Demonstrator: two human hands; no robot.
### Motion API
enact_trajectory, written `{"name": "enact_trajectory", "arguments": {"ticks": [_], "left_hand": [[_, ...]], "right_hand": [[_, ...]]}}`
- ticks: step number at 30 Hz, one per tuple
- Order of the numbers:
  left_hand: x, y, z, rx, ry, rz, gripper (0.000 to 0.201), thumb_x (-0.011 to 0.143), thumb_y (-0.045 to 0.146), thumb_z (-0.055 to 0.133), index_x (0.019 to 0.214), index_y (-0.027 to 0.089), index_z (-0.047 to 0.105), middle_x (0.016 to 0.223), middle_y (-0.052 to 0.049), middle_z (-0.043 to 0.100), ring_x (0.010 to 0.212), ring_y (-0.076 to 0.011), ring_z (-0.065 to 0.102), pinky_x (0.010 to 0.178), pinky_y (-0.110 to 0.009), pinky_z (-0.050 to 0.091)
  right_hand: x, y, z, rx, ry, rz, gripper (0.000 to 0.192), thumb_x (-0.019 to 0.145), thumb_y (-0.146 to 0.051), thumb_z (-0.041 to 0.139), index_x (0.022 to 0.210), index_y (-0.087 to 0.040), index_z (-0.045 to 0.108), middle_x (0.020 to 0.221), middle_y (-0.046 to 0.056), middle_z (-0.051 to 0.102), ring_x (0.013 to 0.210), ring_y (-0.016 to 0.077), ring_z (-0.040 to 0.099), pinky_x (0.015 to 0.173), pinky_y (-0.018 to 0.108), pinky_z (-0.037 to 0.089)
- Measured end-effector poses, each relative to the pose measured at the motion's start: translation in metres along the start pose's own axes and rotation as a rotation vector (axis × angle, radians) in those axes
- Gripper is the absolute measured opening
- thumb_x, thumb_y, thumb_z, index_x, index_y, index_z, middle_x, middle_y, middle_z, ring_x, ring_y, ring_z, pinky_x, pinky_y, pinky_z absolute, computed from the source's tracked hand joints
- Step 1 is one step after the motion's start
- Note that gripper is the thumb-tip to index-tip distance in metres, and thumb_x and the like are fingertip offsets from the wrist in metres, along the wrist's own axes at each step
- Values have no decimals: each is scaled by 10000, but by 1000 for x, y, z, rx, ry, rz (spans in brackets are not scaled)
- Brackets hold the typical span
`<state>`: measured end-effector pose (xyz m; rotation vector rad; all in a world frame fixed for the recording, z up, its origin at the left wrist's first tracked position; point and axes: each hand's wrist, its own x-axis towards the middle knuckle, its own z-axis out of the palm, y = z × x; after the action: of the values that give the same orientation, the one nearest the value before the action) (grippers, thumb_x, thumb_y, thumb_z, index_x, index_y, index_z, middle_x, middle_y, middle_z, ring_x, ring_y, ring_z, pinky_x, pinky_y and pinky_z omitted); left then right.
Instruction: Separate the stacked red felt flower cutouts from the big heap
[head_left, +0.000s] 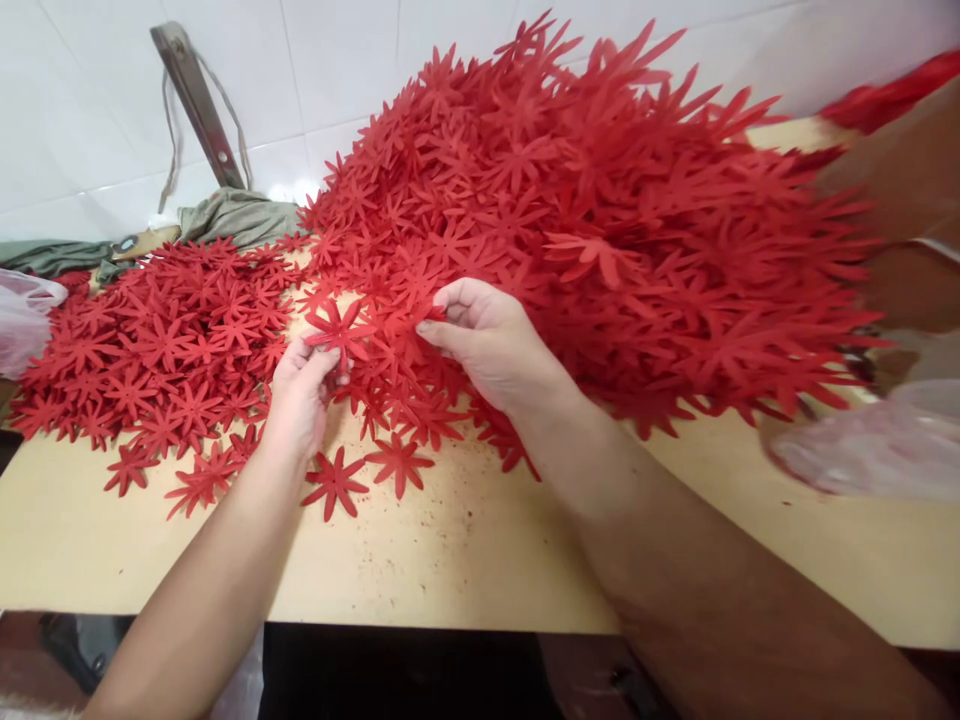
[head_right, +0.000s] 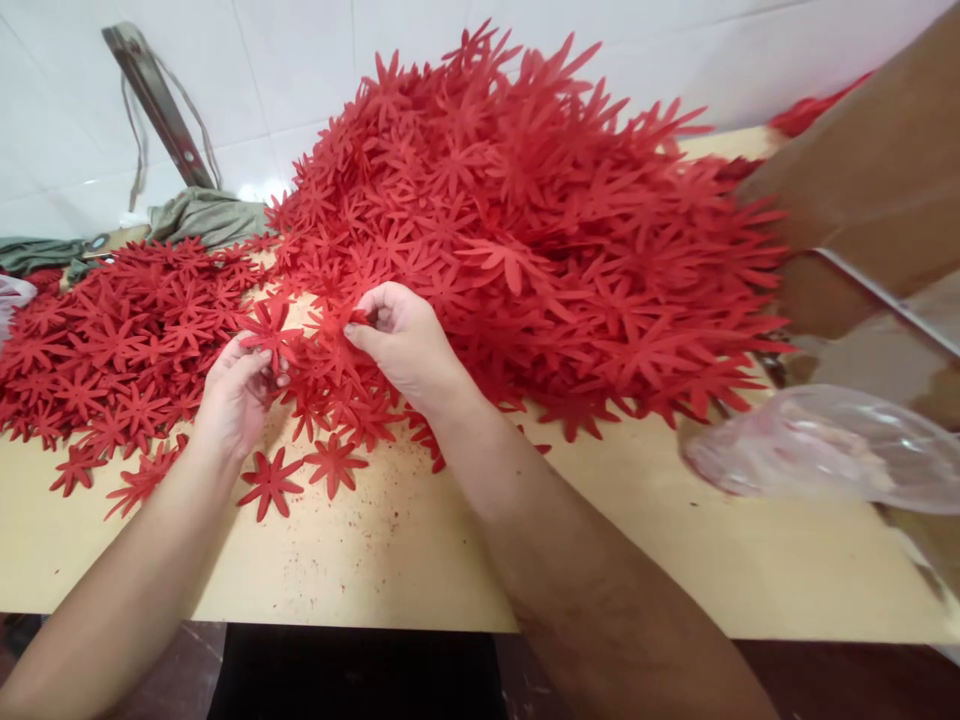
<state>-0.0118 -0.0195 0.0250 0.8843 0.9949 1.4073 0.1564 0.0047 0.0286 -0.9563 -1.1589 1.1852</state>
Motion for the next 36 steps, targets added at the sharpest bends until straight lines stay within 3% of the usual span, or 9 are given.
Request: {"name": "enact_trajectory", "arguments": {"ticks": [5,9,12,18,22,25,29,31,36], "left_hand": [[-4,-4,5,-38,-21,-55,191,554,212,727,703,175,615,637,46,624,579,-62,568,582,-196,470],[-7,-6,10,63,-90,49,201,545,249,776,695,172,667,741,9,688,709,-90,620,728,-223,497],[-8,-8,10,168,-94,119,188,564,268,780,695,172,686,704,6,689,694,-102,620,722,-236,500],[-6,-4,7,156,21,147,184,548,264,793,655,157,688,646,14,686,603,-80,596,654,-215,487],[3,6,0,70,147,176,244,477,276,817,612,149,659,592,31,657,552,-59,562,649,-205,479],[8,8,-6,66,175,196,266,469,293,816,607,151,638,580,38,635,558,-61,552,674,-217,479],[6,2,-6,246,79,271,198,582,284,766,695,157,664,703,17,664,658,-73,577,718,-215,464],[2,-1,-3,318,24,294,167,639,286,729,721,158,658,730,12,665,677,-78,578,712,-212,461],[-3,-3,1,413,-38,254,173,670,286,699,670,152,590,632,28,611,591,-75,524,605,-198,429]], "right_hand": [[-4,0,5,36,-59,-13,237,579,-96,680,715,-194,512,688,-37,563,634,74,527,634,229,456],[-9,1,13,21,-148,0,278,571,-174,732,752,-193,523,713,-21,599,663,92,562,651,247,479],[-12,3,18,-49,-124,-38,255,591,-174,726,751,-187,529,684,-23,586,634,88,553,617,239,467],[-10,1,13,-118,-104,-59,250,613,-215,741,748,-176,534,638,-29,560,571,75,514,564,232,445],[0,1,-4,-168,3,-138,191,662,-232,706,758,-183,548,661,-21,570,601,85,540,596,247,479],[4,2,-11,-259,90,-235,157,703,-233,667,833,-189,590,792,20,630,730,126,607,698,302,520],[-5,-3,-2,-447,77,-388,177,731,-264,648,887,-181,651,1059,84,642,1061,207,581,937,391,463],[-12,-6,8,-433,-19,-355,213,755,-317,630,912,-176,654,1055,90,649,1067,209,583,938,385,464],[-22,-2,25,-170,-252,-66,291,714,-391,660,890,-164,615,891,61,675,835,172,644,754,316,528]]}}
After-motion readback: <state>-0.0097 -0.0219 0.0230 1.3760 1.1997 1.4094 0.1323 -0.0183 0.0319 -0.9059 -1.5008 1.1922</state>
